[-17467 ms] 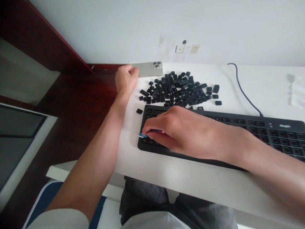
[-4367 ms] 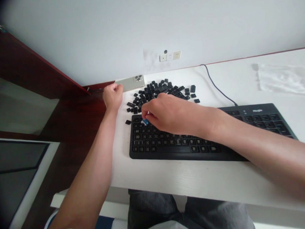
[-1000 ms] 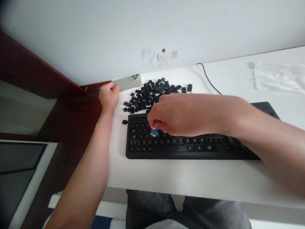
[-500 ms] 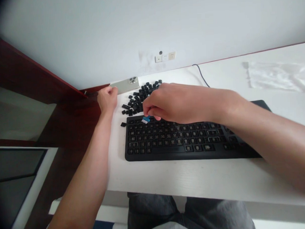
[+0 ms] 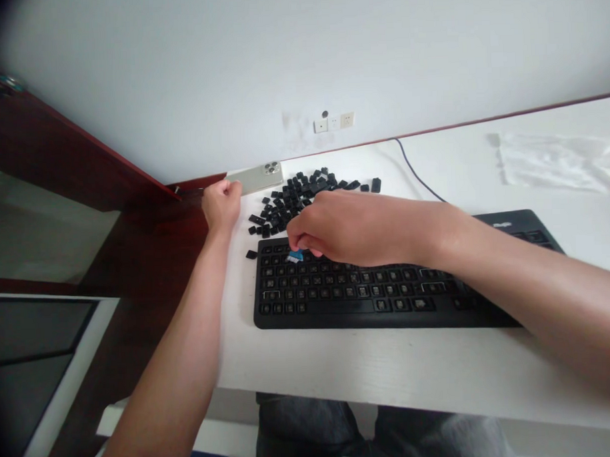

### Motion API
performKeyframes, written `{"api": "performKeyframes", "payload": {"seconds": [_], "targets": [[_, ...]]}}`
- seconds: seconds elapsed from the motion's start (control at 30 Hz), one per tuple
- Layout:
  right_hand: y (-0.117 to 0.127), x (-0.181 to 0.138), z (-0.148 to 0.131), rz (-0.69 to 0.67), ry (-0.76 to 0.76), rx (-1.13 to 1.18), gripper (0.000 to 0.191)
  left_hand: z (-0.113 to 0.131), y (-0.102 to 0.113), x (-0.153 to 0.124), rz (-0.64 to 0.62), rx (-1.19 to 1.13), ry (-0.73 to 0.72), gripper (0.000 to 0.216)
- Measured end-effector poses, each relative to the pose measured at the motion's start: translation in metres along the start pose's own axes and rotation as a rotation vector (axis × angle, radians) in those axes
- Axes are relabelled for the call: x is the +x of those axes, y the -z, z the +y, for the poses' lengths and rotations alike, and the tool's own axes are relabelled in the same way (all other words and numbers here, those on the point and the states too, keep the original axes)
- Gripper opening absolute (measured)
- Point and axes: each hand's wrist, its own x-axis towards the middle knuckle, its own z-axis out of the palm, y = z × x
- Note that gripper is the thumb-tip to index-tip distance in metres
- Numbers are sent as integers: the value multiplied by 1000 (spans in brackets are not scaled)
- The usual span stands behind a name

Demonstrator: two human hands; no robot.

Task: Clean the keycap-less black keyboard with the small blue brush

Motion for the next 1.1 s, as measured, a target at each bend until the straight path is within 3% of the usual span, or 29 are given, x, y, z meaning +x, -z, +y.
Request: {"api": "performKeyframes", "payload": {"seconds": [1.1], "targets": [[9,-5,2,-14,-39,-51,34,5,4,-1,-21,28,21,38]]}}
